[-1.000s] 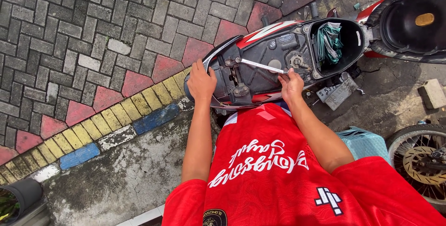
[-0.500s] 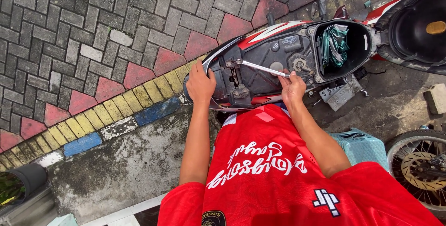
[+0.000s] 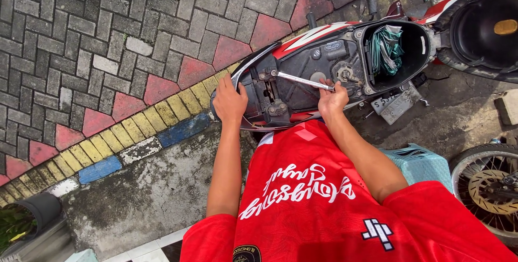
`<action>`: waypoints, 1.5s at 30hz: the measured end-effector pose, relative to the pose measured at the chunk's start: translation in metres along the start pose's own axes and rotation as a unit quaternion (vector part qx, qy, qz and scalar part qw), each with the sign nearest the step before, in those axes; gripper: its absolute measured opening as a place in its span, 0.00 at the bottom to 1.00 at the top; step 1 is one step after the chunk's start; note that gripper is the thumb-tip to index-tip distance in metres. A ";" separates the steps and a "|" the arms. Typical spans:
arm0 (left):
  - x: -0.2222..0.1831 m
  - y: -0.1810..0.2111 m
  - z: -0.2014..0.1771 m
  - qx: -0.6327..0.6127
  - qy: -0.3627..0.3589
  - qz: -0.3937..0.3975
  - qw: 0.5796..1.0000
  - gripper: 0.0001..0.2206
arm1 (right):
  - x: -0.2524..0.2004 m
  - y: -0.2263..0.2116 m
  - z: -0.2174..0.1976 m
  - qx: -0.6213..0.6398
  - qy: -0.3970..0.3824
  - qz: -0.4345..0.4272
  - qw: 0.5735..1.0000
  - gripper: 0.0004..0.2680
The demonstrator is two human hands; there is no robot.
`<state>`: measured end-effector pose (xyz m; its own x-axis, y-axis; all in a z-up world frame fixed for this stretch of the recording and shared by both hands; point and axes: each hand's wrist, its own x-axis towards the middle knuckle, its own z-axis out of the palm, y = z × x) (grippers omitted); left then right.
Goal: The person opens the motorcycle seat and uses various wrenches to work on the components in the underseat storage and engine access area.
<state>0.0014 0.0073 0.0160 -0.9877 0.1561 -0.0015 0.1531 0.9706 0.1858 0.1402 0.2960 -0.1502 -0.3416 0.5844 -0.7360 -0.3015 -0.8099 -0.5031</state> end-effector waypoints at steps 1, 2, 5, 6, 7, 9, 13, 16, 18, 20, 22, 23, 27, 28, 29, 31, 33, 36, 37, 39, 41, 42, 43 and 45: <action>0.000 0.001 -0.002 -0.004 -0.001 0.001 1.000 0.19 | 0.004 0.004 0.002 0.010 0.022 -0.003 1.000 0.09; 0.000 0.001 -0.003 -0.007 -0.001 0.001 1.000 0.18 | 0.008 0.008 0.005 0.021 0.044 -0.006 0.999 0.11; 0.001 -0.005 0.011 0.007 0.003 -0.002 1.000 0.19 | 0.036 0.026 0.001 0.004 0.076 -0.001 0.997 0.13; 0.001 -0.005 0.009 0.007 0.004 -0.002 1.000 0.19 | 0.024 0.021 0.016 0.004 0.075 0.000 0.997 0.13; 0.001 -0.004 0.008 0.004 0.001 -0.002 1.000 0.19 | 0.012 0.016 0.031 0.017 0.103 0.003 0.994 0.11; 0.000 -0.003 0.005 0.001 -0.002 -0.004 1.000 0.19 | 0.013 0.012 0.043 0.029 0.132 0.008 0.991 0.12; 0.001 0.000 0.001 -0.003 -0.008 -0.004 1.000 0.19 | 0.030 0.011 0.051 0.017 0.233 -0.001 0.972 0.12; 0.002 -0.001 0.004 0.004 -0.016 -0.008 1.000 0.19 | 0.024 0.010 0.064 0.040 0.306 0.000 0.951 0.13; 0.002 -0.001 0.006 0.007 -0.018 -0.006 1.000 0.20 | 0.019 0.006 0.076 0.057 0.349 0.007 0.935 0.18; 0.002 0.000 0.004 0.017 -0.019 -0.008 1.000 0.20 | 0.008 0.001 0.093 0.079 0.357 -0.009 0.931 0.21; 0.003 0.002 0.002 0.016 -0.021 -0.008 1.000 0.19 | -0.006 -0.003 0.106 0.093 0.362 -0.021 0.927 0.24; 0.002 0.002 0.000 0.016 -0.023 -0.006 1.000 0.19 | -0.014 -0.004 0.112 0.108 0.368 -0.031 0.923 0.27; 0.002 0.004 -0.003 0.017 -0.027 -0.010 0.999 0.19 | -0.038 -0.006 0.122 0.137 0.374 -0.049 0.916 0.35; 0.003 0.005 -0.005 0.019 -0.026 -0.009 0.999 0.19 | -0.028 0.000 0.111 0.092 0.361 -0.069 0.925 0.20; 0.003 0.006 -0.007 0.020 -0.025 -0.008 0.999 0.18 | -0.018 0.006 0.100 0.046 0.347 -0.089 0.932 0.17; 0.005 0.005 -0.005 0.019 -0.024 -0.011 0.999 0.18 | -0.009 0.007 0.093 0.044 0.326 -0.082 0.941 0.16; 0.002 0.004 -0.003 0.018 -0.025 -0.013 0.999 0.19 | -0.004 0.009 0.084 0.043 0.306 -0.075 0.948 0.15; 0.003 0.004 -0.001 0.025 -0.020 -0.010 0.999 0.18 | -0.002 0.009 0.081 0.041 0.270 -0.063 0.960 0.16; 0.003 0.003 0.003 0.030 -0.018 -0.009 0.999 0.18 | -0.002 0.009 0.080 0.041 0.269 -0.063 0.960 0.16; 0.003 0.002 0.005 0.036 -0.016 -0.007 0.999 0.19 | -0.003 0.007 0.082 0.042 0.268 -0.064 0.960 0.16; 0.003 0.003 0.002 0.022 -0.020 -0.009 1.000 0.18 | -0.008 0.005 0.085 0.037 0.276 -0.060 0.959 0.16; 0.003 0.004 0.002 0.023 -0.021 -0.007 0.999 0.18 | -0.007 0.006 0.085 0.038 0.277 -0.060 0.958 0.16; 0.003 0.003 0.002 0.024 -0.021 -0.009 0.999 0.18 | -0.006 0.006 0.085 0.036 0.278 -0.062 0.958 0.16; 0.004 0.003 0.004 0.024 -0.022 -0.009 0.999 0.18 | -0.006 0.006 0.085 0.035 0.280 -0.063 0.957 0.15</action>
<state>-0.0016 0.0110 0.0127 -0.9883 0.1446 -0.0484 0.1368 0.9811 0.1372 0.0644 0.2921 -0.1103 0.2254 0.5434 -0.8086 -0.3740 -0.7181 -0.5869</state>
